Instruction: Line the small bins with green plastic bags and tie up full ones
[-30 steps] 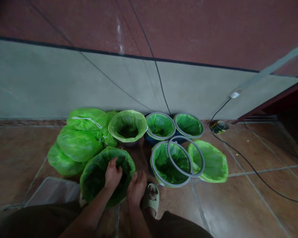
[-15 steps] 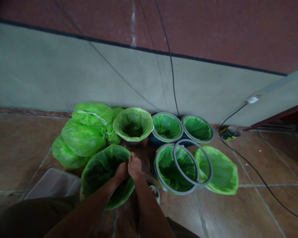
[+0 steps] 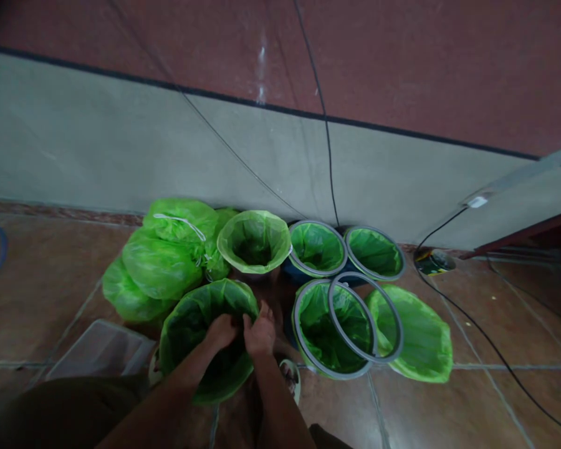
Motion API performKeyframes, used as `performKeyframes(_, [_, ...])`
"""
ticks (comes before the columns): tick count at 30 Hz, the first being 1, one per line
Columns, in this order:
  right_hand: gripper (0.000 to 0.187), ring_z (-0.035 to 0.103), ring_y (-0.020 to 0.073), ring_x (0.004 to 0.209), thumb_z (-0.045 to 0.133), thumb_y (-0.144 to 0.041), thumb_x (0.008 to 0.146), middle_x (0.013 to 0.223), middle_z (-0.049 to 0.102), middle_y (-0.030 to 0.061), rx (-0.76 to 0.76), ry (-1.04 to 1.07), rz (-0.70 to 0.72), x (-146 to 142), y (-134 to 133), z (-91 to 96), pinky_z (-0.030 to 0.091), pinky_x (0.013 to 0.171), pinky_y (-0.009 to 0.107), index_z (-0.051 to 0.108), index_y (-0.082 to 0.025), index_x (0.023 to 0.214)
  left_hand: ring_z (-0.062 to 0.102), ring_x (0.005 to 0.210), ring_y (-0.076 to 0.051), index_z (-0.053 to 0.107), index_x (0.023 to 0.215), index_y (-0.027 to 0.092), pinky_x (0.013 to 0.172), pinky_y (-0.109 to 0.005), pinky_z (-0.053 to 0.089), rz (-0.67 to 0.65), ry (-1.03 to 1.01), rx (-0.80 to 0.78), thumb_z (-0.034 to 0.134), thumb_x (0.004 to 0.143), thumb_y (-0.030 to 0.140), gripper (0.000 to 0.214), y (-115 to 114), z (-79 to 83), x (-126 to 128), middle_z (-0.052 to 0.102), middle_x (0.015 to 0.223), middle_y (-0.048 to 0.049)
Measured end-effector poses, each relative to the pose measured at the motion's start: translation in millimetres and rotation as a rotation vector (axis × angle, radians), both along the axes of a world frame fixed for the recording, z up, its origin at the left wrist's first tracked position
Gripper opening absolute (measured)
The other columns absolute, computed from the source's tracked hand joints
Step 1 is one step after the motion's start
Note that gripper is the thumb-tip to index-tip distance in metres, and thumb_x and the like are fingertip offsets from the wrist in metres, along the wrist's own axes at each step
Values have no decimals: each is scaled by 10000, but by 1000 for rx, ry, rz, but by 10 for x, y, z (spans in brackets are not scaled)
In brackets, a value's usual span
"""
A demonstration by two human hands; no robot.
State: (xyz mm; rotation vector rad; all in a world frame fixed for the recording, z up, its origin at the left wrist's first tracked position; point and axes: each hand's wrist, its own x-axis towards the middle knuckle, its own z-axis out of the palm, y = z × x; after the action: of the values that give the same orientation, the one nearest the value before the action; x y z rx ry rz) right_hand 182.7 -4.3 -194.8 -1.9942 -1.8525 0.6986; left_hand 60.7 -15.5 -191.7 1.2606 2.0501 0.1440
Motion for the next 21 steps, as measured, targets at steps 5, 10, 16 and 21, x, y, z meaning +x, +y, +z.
performKeyframes(5, [417, 573, 222, 1130, 339, -326, 967, 1161, 654, 156, 176, 128, -9, 16, 394, 141, 413, 981, 340, 615, -101, 1185, 653, 1037, -273, 497, 1262, 41, 842, -341, 487, 278, 141, 56, 335, 944, 441, 537, 75, 106, -146, 675, 1112, -206])
performKeyframes(10, [377, 600, 188, 1088, 352, -273, 976, 1128, 686, 111, 41, 71, 207, -108, 746, 164, 411, 971, 291, 664, -133, 1137, 674, 990, -301, 529, 1259, 83, 799, -359, 498, 283, 152, 58, 400, 905, 474, 543, 275, 61, -214, 707, 1052, -191])
performKeyframes(16, [353, 646, 173, 1010, 377, -260, 970, 1149, 687, 81, -86, 8, 398, -168, 599, 112, 445, 889, 264, 588, -191, 1245, 682, 958, -277, 698, 1002, 192, 766, -345, 493, 125, 142, 51, 375, 911, 324, 361, 343, -60, -295, 728, 1016, -135])
performKeyframes(21, [330, 675, 215, 933, 394, -254, 965, 1032, 710, 130, -135, -140, 440, -154, 508, 100, 463, 802, 284, 557, -133, 1225, 676, 963, -249, 706, 954, 170, 801, -317, 483, 27, 135, 49, 419, 900, 310, 323, 251, -169, -259, 729, 992, -132])
